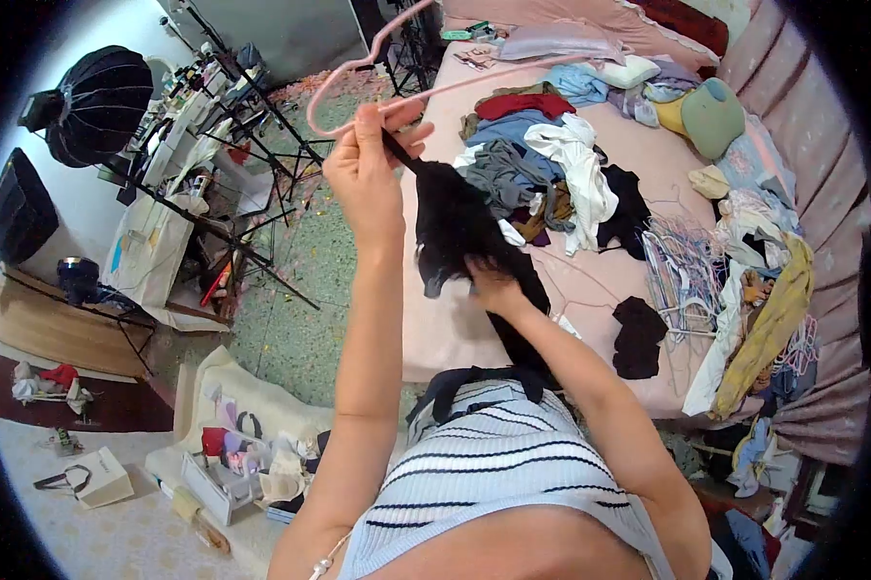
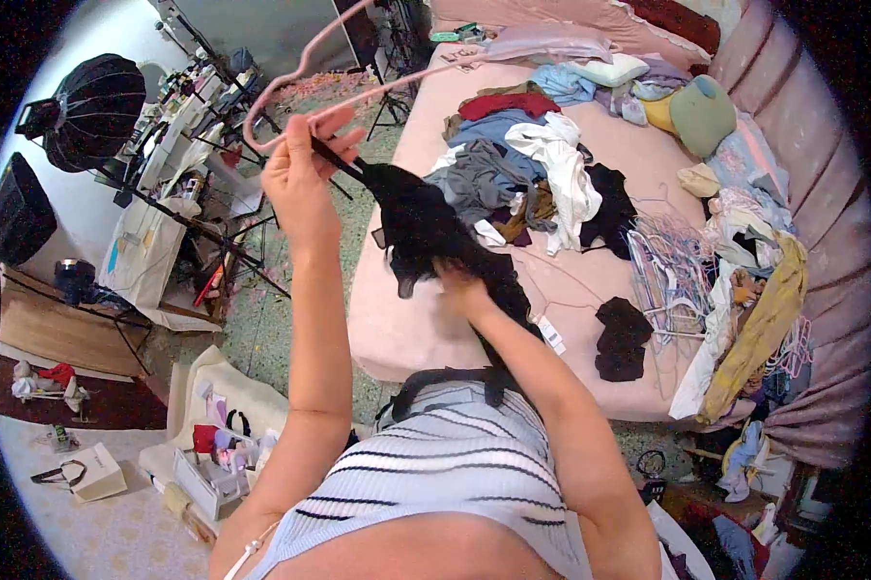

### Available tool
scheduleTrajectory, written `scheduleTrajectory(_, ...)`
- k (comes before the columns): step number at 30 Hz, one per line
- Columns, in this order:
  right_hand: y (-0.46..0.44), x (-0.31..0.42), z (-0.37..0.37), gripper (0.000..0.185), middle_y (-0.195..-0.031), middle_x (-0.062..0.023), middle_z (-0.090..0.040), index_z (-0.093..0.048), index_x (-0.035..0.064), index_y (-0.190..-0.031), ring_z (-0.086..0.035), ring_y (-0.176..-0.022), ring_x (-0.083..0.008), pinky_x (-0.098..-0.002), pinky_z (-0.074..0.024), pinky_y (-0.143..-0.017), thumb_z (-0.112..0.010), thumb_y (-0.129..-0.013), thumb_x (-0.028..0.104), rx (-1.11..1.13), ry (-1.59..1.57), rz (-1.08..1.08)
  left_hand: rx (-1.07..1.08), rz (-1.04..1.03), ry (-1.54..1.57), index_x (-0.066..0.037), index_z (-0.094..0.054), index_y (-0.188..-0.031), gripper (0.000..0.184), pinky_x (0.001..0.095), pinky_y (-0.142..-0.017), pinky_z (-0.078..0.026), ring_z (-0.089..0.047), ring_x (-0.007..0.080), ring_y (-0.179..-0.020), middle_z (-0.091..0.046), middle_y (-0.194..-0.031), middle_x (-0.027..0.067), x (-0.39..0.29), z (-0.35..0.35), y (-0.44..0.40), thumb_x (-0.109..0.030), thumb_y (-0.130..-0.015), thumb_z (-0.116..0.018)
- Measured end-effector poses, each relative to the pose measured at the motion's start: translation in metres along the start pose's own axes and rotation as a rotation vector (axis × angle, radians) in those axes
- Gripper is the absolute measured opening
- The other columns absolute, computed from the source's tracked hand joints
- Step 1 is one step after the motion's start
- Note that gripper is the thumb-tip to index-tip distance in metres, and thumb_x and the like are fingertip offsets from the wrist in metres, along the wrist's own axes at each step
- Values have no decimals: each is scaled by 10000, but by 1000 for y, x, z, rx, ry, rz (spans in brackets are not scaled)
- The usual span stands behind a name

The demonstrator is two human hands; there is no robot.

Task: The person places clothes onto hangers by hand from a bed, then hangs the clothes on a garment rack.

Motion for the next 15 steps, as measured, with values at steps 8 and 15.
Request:
scheduleTrajectory(8, 19, -58, 66, 387, -955, -133, -609, -630, 63, -978, -601, -887, -254, -346, -466, -778, -716, -670, 280, 230, -312, 167, -109, -241, -259, 3, -622, -920, 360, 201, -539, -430, -639, 147, -723, -663, -850, 86, -37, 59, -43, -312, -933, -447)
scheduleTrajectory(15, 37, -125, 242, 96, -726, 38, -541, -563, 35, -786, -496, -662, -52, -198, -402, -616, -641, -785, 92, -564, -1069, -140, -195, -9, -223, -51, -621, -918, 328, 200, -570, -427, -620, 95, -753, -665, -881, 57, 0, 129, -57, -332, -928, -450)
Point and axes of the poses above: each hand's wrist, its own y-axis away from the middle knuckle, its own z-axis out of the back of the hand, x = y × z, the point moved 7 cm from there along -y, towards the middle knuckle
